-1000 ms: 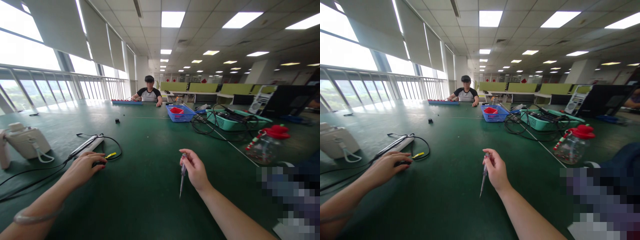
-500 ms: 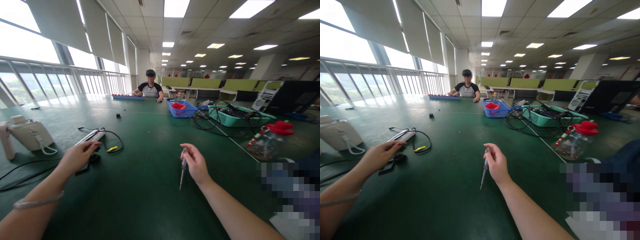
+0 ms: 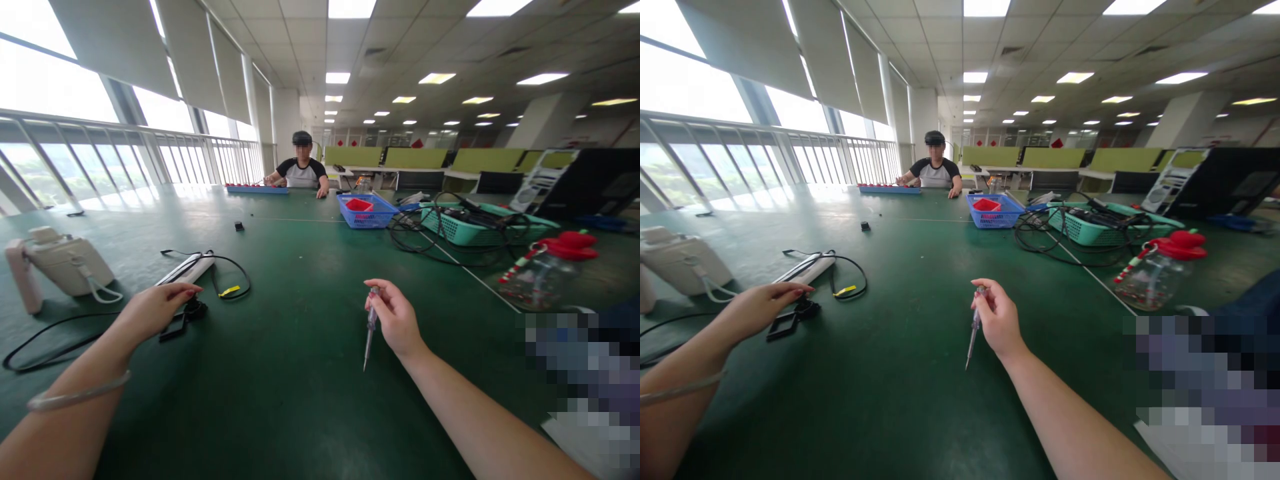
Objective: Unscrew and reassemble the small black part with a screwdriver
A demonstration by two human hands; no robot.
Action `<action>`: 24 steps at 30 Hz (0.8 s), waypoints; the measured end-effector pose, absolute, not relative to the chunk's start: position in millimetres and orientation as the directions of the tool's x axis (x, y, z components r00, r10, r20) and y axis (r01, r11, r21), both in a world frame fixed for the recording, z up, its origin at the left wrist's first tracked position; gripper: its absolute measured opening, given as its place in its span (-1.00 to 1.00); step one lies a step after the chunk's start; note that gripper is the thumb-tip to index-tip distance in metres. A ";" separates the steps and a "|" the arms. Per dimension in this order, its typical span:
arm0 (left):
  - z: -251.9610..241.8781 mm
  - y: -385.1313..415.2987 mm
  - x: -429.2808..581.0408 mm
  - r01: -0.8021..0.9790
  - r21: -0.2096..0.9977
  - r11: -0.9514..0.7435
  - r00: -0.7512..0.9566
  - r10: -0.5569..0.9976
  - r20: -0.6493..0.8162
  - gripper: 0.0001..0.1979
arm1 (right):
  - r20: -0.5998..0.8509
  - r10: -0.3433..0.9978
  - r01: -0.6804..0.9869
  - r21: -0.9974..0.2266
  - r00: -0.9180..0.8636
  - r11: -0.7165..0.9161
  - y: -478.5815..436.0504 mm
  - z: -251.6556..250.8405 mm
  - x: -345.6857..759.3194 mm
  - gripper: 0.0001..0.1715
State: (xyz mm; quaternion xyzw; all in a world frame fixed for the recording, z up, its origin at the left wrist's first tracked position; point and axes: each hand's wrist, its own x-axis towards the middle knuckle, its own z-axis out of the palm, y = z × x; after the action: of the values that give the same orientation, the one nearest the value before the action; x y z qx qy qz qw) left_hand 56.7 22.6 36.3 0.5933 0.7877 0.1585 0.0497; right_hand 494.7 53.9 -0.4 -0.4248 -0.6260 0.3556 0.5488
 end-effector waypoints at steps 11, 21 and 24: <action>31.9 26.9 55.6 0.948 0.180 0.264 -0.268 0.963 0.001 -0.60 | 0.381 0.924 0.152 -0.911 -0.040 0.382 53.9 0.2 494.7 -0.70; 26.2 27.8 60.6 0.958 0.160 0.239 -0.230 0.970 -0.074 -0.45 | 0.387 0.921 0.138 -0.911 -0.041 0.389 52.6 2.0 494.7 -0.71; 24.6 27.3 61.5 0.984 0.096 0.147 -0.151 0.988 0.029 -0.32 | 0.388 0.921 0.139 -0.911 -0.038 0.389 50.9 4.4 494.4 -0.70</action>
State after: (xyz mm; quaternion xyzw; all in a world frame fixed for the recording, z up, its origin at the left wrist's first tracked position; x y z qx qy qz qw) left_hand 61.5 27.3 24.6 0.6513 0.7571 0.0461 0.0205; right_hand 494.4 50.9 4.4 -0.4232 -0.6264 0.3556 0.5496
